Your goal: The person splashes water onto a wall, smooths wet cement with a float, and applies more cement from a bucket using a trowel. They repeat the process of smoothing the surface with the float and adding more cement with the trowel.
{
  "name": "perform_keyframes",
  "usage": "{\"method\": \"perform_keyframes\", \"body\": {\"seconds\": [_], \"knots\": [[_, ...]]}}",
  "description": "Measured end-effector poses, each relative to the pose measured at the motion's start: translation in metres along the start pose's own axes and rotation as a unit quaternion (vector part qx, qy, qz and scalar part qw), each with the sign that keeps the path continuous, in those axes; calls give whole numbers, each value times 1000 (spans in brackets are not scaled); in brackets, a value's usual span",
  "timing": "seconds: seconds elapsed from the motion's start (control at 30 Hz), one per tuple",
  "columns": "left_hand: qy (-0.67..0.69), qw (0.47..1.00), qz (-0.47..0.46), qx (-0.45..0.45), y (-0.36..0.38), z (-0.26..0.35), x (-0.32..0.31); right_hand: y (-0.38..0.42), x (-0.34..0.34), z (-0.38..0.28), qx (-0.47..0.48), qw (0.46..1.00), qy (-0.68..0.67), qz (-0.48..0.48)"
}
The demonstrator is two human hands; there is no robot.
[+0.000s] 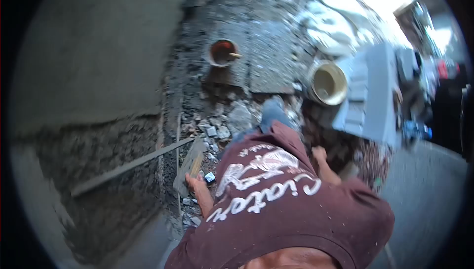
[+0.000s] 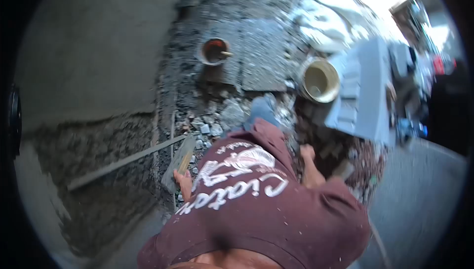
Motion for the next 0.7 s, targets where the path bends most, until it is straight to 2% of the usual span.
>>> {"method": "perform_keyframes", "body": {"seconds": [0.03, 0.07, 0.13, 0.17, 0.2, 0.23, 0.27, 0.3, 0.33, 0.37, 0.43, 0.47, 0.5, 0.53, 0.57, 0.63, 0.7], "knots": [[-119, 993, -13, -23, 15, 13, -3, -3, 21, 25, -80, 973, -188, 105], [-235, 971, -20, -49, 31, 27, -7, 16, 74, 25, -158, 933, -281, 160], [-344, 933, -65, -84, 2, 17, -19, -29, 137, 39, -124, 892, -299, 317], [-351, 930, -54, -90, 10, 25, -26, -59, 161, 48, -110, 861, -395, 301], [-280, 954, -34, -106, 25, 37, -34, -94, 181, 56, -95, 799, -510, 305], [-162, 985, 29, -43, 28, 45, -39, -122, 207, 61, -77, 811, -500, 295], [-31, 994, 105, 2, 36, 53, -42, -110, 258, 52, -35, 819, -429, 380], [158, 961, 195, 118, 41, 52, -55, -163, 250, 63, 75, 788, -436, 428], [139, 959, 227, 96, 42, 77, -50, -198, 245, 61, 124, 770, -524, 343], [204, 939, 263, 81, 40, 95, -33, -233, 216, 72, 83, 800, -519, 289], [133, 985, 59, 95, 45, 132, -96, -302, 194, 79, -12, 888, -417, 194], [159, 981, 83, 74, 43, 151, -109, -354, 159, 92, 0, 898, -368, 241], [142, 988, 32, 52, 36, 170, -132, -374, 140, 91, -24, 900, -367, 233], [115, 993, -18, 38, 31, 180, -152, -377, 135, 86, -85, 912, -327, 232], [113, 993, 12, 20, 53, 180, -167, -395, 114, 101, -123, 919, -303, 221], [111, 991, -74, 21, 61, 175, -220, -428, 86, 110, -141, 928, -279, 202], [101, 990, -95, 38, 69, 163, -260, -451, 69, 110, -150, 934, -264, 187]]}}
Point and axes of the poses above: each hand's wrist, its own y-axis away from the middle knuckle, its own x-axis out of the back of the hand, z = x × y, the point moved 9 cm from there along -y, towards the middle knuckle, and after that the axes turned 3 degrees about y, right-handed, at the moved point
